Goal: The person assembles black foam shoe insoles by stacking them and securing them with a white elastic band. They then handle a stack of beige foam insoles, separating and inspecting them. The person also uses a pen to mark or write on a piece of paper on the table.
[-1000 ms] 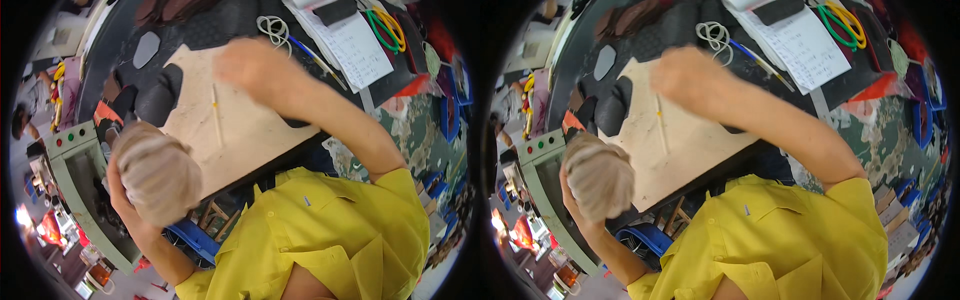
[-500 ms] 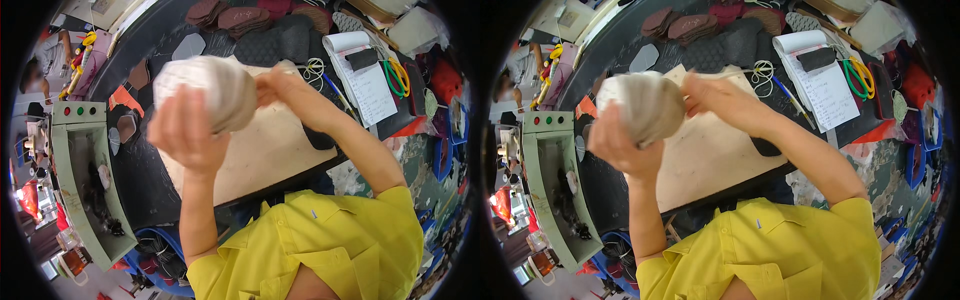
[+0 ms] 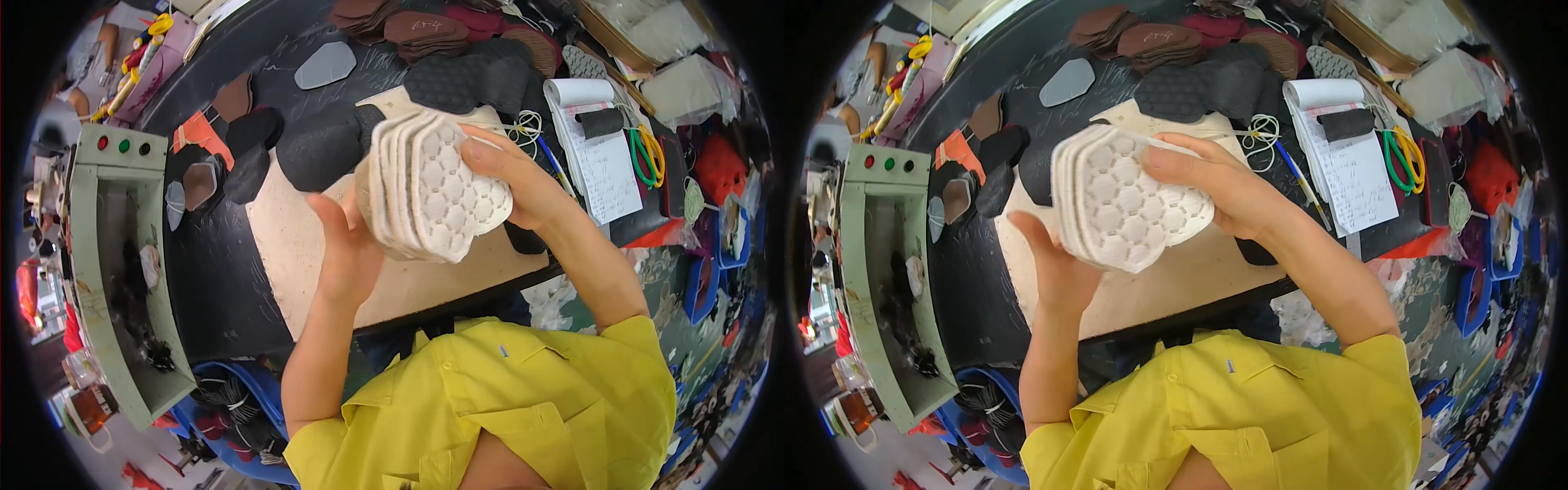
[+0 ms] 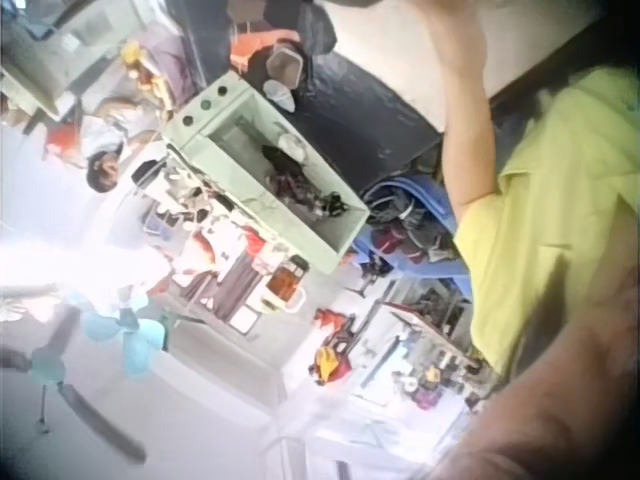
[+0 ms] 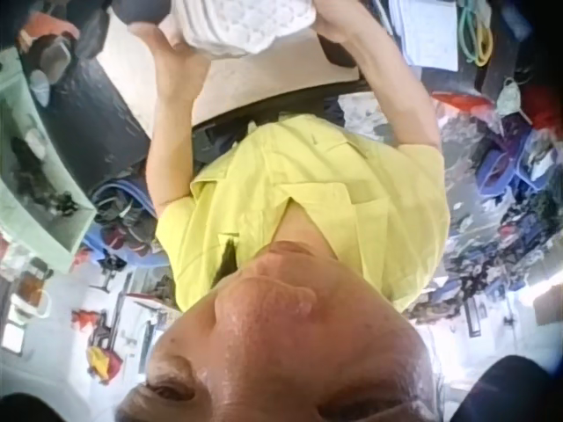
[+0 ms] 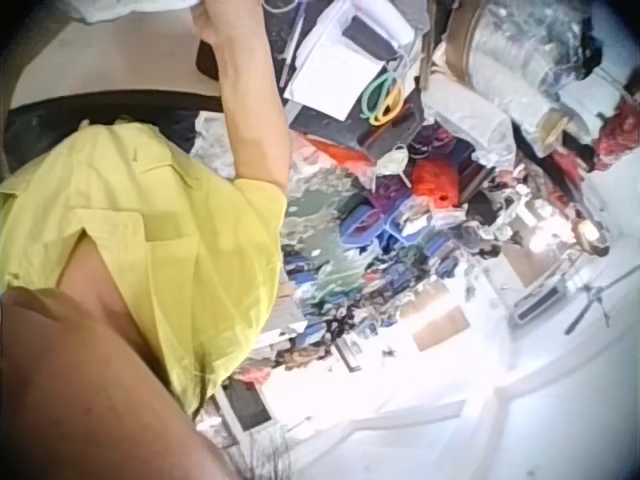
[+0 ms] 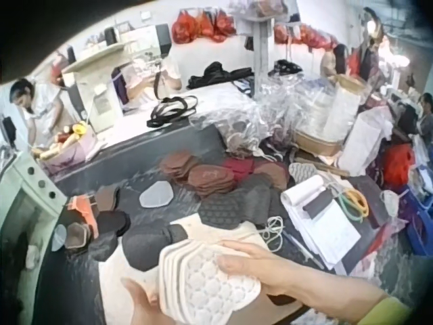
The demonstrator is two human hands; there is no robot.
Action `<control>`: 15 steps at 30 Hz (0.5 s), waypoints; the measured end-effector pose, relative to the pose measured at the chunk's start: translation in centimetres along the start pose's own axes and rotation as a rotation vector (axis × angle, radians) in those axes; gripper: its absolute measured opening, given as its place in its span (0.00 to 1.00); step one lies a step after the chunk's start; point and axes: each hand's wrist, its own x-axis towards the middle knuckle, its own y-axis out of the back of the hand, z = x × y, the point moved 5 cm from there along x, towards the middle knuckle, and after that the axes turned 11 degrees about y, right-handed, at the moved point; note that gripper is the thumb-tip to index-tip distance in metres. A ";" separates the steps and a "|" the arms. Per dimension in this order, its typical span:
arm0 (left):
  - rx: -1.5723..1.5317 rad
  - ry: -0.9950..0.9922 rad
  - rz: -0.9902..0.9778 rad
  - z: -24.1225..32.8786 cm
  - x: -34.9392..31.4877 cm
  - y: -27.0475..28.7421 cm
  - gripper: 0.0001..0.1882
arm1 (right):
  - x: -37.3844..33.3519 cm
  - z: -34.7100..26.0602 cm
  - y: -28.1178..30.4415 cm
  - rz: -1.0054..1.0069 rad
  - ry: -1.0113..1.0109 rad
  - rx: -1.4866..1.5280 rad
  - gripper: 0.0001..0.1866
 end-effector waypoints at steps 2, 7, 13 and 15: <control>-0.173 0.135 -0.054 -0.9 0.4 -0.4 0.40 | 0.2 -0.1 1.2 0.017 0.156 -0.369 0.27; -0.086 0.141 0.239 -2.4 0.9 -0.3 0.23 | -2.3 -2.3 0.2 0.047 0.560 -1.237 0.29; -0.194 0.111 0.247 -2.0 0.9 -1.3 0.20 | -3.1 -0.8 -1.4 0.000 0.844 -1.403 0.38; -0.201 0.107 0.242 -1.9 1.1 -0.8 0.20 | -2.7 -0.2 -0.4 0.025 0.758 -1.258 0.37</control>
